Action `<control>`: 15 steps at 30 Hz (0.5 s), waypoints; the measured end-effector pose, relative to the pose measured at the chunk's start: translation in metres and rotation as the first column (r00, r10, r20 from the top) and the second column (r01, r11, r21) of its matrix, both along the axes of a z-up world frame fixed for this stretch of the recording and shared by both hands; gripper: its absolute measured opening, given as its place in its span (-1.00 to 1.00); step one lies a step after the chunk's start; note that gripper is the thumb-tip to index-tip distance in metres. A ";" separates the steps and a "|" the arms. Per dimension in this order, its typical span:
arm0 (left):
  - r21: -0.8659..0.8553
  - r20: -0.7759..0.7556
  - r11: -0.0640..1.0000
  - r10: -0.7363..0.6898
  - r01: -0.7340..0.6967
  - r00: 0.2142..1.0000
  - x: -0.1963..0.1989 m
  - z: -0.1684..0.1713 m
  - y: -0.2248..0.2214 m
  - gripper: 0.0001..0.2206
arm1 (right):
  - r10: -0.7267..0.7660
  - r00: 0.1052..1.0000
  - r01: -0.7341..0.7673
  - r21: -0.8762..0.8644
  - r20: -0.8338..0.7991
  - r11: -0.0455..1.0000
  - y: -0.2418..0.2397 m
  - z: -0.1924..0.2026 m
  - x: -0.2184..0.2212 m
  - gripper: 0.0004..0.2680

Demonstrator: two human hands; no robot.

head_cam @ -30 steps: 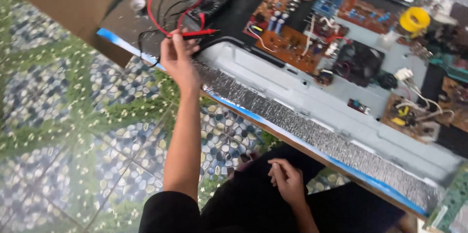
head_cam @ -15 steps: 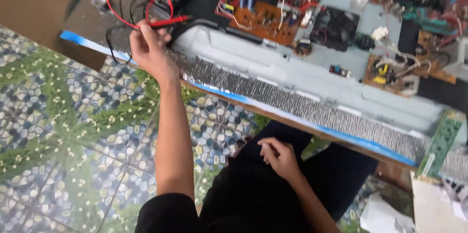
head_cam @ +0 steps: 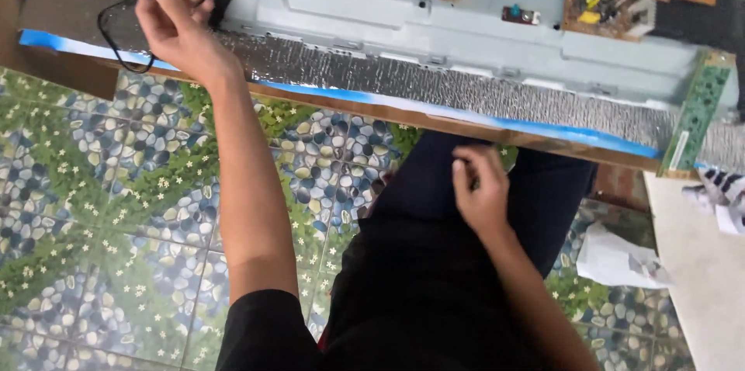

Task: Using a multimeter to test various components and points on an open television circuit board for diagnostic purposes.

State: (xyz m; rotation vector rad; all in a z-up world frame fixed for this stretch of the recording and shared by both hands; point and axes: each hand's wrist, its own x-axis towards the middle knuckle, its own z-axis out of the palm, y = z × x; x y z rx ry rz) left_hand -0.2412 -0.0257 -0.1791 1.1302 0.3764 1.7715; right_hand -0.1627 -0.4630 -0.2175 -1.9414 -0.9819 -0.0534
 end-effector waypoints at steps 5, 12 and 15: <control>0.014 0.028 1.000 -0.022 0.022 0.999 -0.002 -0.002 0.002 -0.77 | -0.108 0.993 0.105 -0.060 -0.052 0.993 -0.018 0.002 0.013 -0.87; -0.041 0.057 0.995 -0.094 0.096 0.994 -0.007 0.006 -0.002 -0.72 | -0.024 0.978 0.028 0.016 -0.208 0.999 -0.025 0.002 -0.007 -0.97; -0.140 0.027 0.966 -0.215 0.217 0.976 -0.016 0.027 -0.030 -0.71 | 0.004 0.964 0.034 0.140 -0.265 0.990 -0.034 0.012 -0.001 -0.94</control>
